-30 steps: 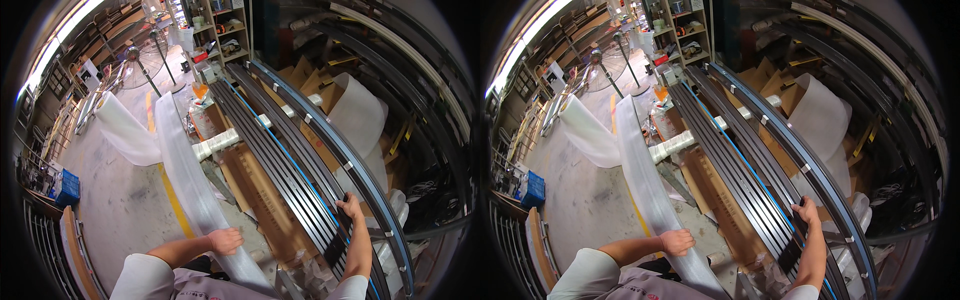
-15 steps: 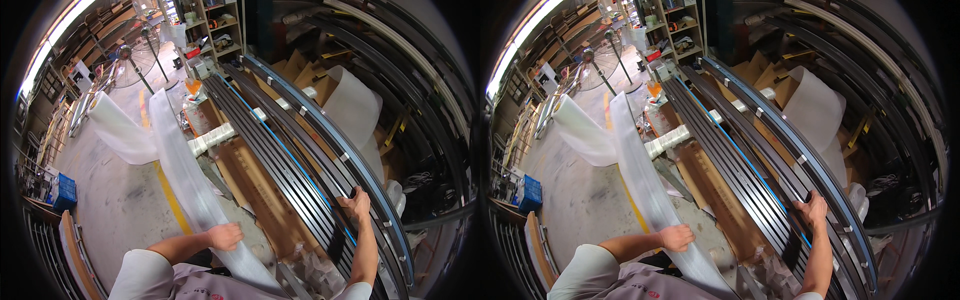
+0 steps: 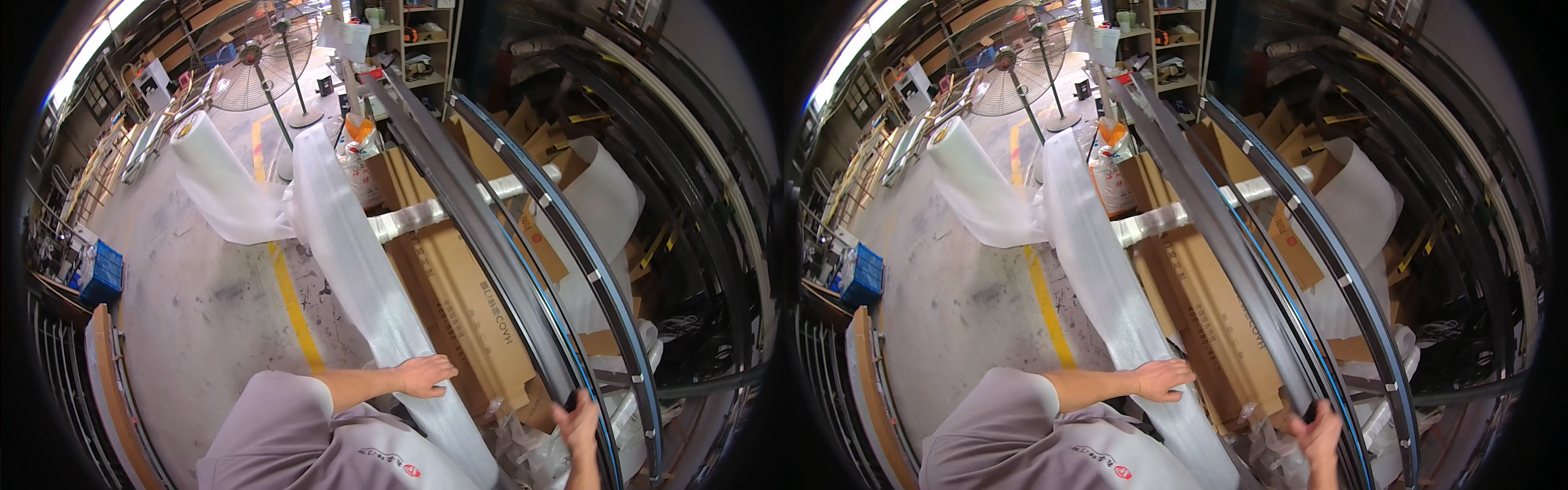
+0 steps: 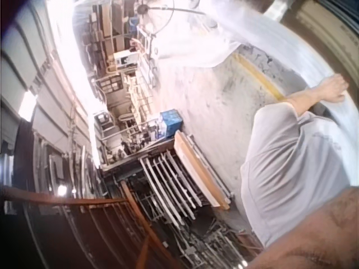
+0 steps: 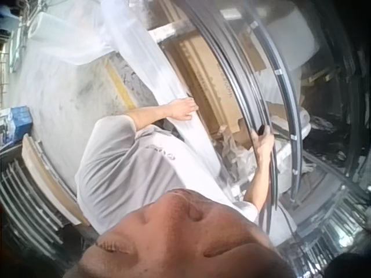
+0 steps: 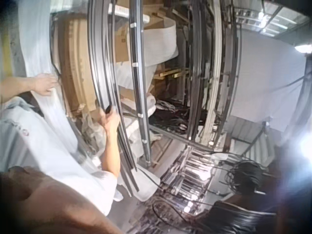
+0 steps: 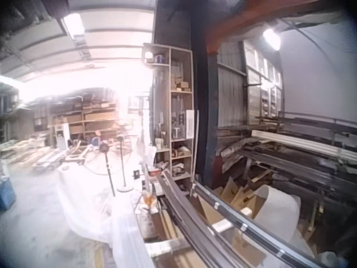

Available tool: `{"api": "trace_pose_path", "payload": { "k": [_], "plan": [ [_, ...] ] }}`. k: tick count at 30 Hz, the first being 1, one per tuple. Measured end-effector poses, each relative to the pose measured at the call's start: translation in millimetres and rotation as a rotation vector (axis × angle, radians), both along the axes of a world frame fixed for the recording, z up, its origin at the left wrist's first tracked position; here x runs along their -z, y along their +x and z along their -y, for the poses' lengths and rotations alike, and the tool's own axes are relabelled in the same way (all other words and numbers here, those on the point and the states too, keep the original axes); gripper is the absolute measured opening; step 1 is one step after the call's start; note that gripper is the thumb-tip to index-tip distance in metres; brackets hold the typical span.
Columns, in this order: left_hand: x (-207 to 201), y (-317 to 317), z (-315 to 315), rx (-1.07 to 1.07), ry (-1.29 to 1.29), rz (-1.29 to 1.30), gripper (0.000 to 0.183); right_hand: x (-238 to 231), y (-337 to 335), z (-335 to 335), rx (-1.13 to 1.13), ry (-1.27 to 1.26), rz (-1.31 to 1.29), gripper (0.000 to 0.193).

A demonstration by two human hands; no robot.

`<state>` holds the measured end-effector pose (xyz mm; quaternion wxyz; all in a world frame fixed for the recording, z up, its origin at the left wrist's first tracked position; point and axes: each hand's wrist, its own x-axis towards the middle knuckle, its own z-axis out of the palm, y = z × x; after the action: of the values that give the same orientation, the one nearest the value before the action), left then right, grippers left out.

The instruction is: The person wraps long metal profiles with foam padding, cutting the padding to size with shears and securing the ends with tape.

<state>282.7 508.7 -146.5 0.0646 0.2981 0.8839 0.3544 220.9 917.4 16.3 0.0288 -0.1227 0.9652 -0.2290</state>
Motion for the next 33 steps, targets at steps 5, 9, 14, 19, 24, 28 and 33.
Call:
{"api": "trace_pose_path", "payload": {
  "k": [5, 9, 14, 19, 24, 28, 33],
  "plan": [
    [39.6, -24.4, 38.5, -0.976, 1.62, 0.643, 0.038, -20.1, 99.5, 97.3, 0.014, 0.198, 0.353, 0.052],
    [-48.6, -60.5, 122.0, -0.915, 2.145, 0.945, 0.044, 2.4, 176.9, 135.9, 0.154, 0.092, 0.466, 0.062],
    [-48.6, -28.0, 166.9, -0.861, 2.122, 1.011, 0.037, 21.2, 214.9, 169.5, 0.101, 0.175, 0.56, 0.065],
    [-8.8, -11.2, 168.2, -1.018, 2.091, 1.064, 0.044, 32.2, 235.1, 171.6, 0.098, 0.203, 0.573, 0.061],
    [9.1, 8.8, 167.8, -1.185, 1.775, 0.921, 0.035, 24.6, 242.5, 171.8, 0.138, 0.216, 0.599, 0.059],
    [38.8, 23.9, 171.0, -1.232, 1.466, 0.781, 0.036, 37.4, 252.1, 149.0, 0.114, 0.163, 0.57, 0.057],
    [57.8, 26.6, 174.8, -1.215, 1.33, 0.701, 0.04, 30.7, 240.8, 142.2, 0.11, 0.146, 0.598, 0.06]
  ]
}}
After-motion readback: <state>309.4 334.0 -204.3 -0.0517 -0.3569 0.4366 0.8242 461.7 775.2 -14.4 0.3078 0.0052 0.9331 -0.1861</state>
